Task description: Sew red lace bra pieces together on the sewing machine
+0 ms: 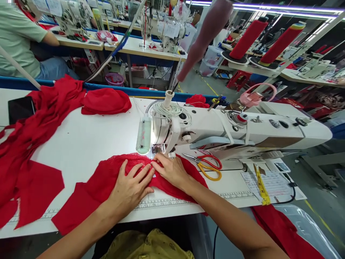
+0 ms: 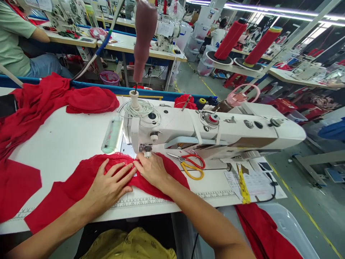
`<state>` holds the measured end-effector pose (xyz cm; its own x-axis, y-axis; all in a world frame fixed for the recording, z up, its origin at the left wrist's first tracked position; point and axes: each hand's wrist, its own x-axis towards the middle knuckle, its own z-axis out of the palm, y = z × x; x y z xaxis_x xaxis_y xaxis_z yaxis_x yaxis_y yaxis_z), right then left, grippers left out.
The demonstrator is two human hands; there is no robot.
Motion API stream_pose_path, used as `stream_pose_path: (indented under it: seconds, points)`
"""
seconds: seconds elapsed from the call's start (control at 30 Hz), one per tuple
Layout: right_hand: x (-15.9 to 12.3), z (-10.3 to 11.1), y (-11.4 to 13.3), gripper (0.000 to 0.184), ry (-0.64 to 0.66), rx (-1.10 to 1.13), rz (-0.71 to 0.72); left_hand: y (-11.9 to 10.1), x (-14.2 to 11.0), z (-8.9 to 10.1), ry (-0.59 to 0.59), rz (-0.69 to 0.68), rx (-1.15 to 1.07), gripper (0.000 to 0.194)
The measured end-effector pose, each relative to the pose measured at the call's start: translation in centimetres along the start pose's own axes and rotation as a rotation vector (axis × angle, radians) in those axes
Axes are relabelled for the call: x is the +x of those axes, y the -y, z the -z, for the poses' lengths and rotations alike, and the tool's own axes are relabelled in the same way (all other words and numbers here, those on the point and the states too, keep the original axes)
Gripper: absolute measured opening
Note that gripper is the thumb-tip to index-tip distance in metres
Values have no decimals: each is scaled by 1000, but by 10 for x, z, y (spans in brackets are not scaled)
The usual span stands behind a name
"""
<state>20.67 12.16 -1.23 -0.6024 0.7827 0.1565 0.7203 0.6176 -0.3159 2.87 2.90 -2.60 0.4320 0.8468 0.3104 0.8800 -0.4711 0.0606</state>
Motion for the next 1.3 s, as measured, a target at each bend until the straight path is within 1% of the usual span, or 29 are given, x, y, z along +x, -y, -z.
stream_pose_path:
  seconds: [0.23, 0.4, 0.53, 0.67, 0.7, 0.77, 0.83, 0.87, 0.9, 0.97, 1.07, 1.13, 1.23, 1.3]
  points:
    - [5, -3, -12, 20, -1, -24, 12, 1, -1, 1, -13, -1, -11, 44]
    - [5, -1, -11, 15, -2, -26, 1, 2, -1, -1, -20, -4, -22, 42]
    - [6, 0, -11, 18, -19, -27, -15, 2, -2, -1, -16, 0, -29, 43]
    - [-4, 7, -12, 21, -43, -16, 1, -1, -2, 4, -27, 21, -107, 47]
    - [-8, 9, -11, 23, -57, -9, 8, -2, -1, 5, -51, 38, -151, 46]
    - [-14, 11, -9, 28, -86, 14, 38, -4, 3, 5, -154, 112, -257, 39]
    - [-19, 11, -6, 26, -83, 45, 100, -5, 8, 0, -249, 211, -336, 31]
    - [-20, 10, -4, 24, -69, 52, 133, -5, 10, -3, -266, 253, -340, 30]
    - [-22, 8, -3, 24, -54, 53, 158, -5, 11, -7, -251, 273, -318, 29]
    - [-24, 5, -3, 35, -39, 39, 174, -4, 10, -14, -164, 275, -224, 31]
    - [-29, 0, -7, 50, -32, 42, 161, 2, 2, -19, -88, 255, -110, 49]
    - [-32, -2, -10, 54, -24, 66, 158, 6, -4, -19, -71, 249, -96, 58]
    - [-33, -4, -13, 60, -23, 104, 167, 13, -7, -20, -53, 229, -109, 60]
    - [-32, -1, -14, 65, 1, 125, 182, 17, -6, -20, -50, 215, -120, 61]
